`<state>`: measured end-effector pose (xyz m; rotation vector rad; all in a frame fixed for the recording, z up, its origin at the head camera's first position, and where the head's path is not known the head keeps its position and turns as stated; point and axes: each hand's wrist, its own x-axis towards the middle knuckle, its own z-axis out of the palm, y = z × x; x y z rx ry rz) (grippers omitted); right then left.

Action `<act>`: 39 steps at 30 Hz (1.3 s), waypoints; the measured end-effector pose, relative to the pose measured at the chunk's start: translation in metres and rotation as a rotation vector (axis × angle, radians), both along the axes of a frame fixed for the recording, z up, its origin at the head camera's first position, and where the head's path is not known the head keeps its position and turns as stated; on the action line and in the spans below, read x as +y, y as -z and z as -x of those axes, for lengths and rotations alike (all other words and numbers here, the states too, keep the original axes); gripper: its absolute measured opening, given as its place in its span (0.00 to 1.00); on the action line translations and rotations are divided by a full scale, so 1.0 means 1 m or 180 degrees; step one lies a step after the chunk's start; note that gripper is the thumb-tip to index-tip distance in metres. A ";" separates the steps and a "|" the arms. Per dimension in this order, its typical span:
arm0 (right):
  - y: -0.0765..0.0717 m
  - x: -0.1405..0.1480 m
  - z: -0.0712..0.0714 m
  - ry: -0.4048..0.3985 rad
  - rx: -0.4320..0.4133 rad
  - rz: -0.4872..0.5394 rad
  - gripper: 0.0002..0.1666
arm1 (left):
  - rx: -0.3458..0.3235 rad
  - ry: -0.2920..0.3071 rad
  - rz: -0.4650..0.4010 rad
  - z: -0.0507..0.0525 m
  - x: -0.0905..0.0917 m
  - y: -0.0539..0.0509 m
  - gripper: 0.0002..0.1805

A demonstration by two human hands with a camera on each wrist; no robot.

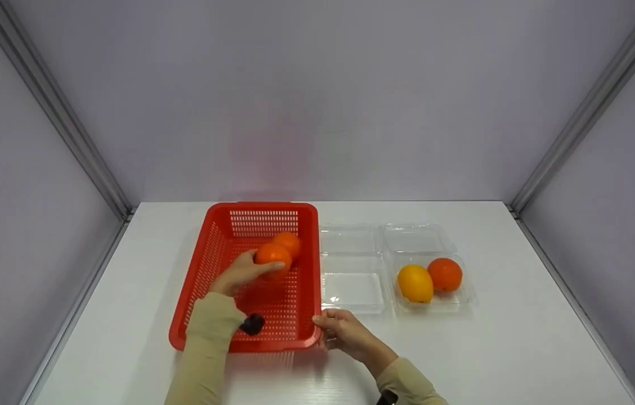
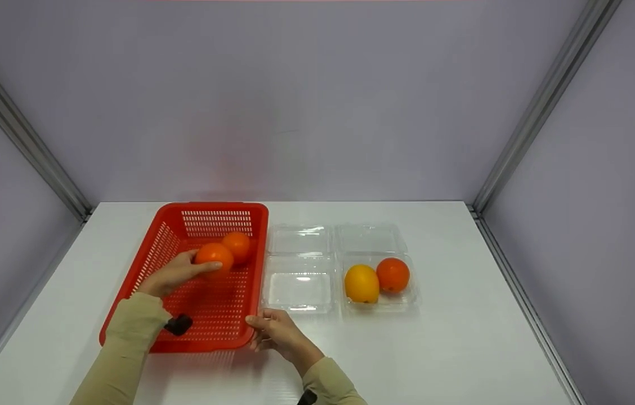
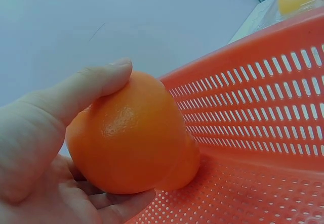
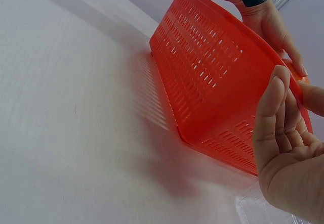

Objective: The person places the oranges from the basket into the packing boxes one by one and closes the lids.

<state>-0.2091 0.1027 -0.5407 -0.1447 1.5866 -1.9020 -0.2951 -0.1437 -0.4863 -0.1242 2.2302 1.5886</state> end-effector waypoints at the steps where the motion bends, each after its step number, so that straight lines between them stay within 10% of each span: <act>1: 0.000 0.000 0.000 -0.0005 0.0002 0.0001 0.13 | 0.0007 0.0009 -0.0003 0.000 0.000 -0.001 0.40; 39: 0.002 0.001 0.002 -0.0024 -0.0005 0.0010 0.13 | 0.0195 0.0128 -0.0142 -0.001 0.011 -0.008 0.36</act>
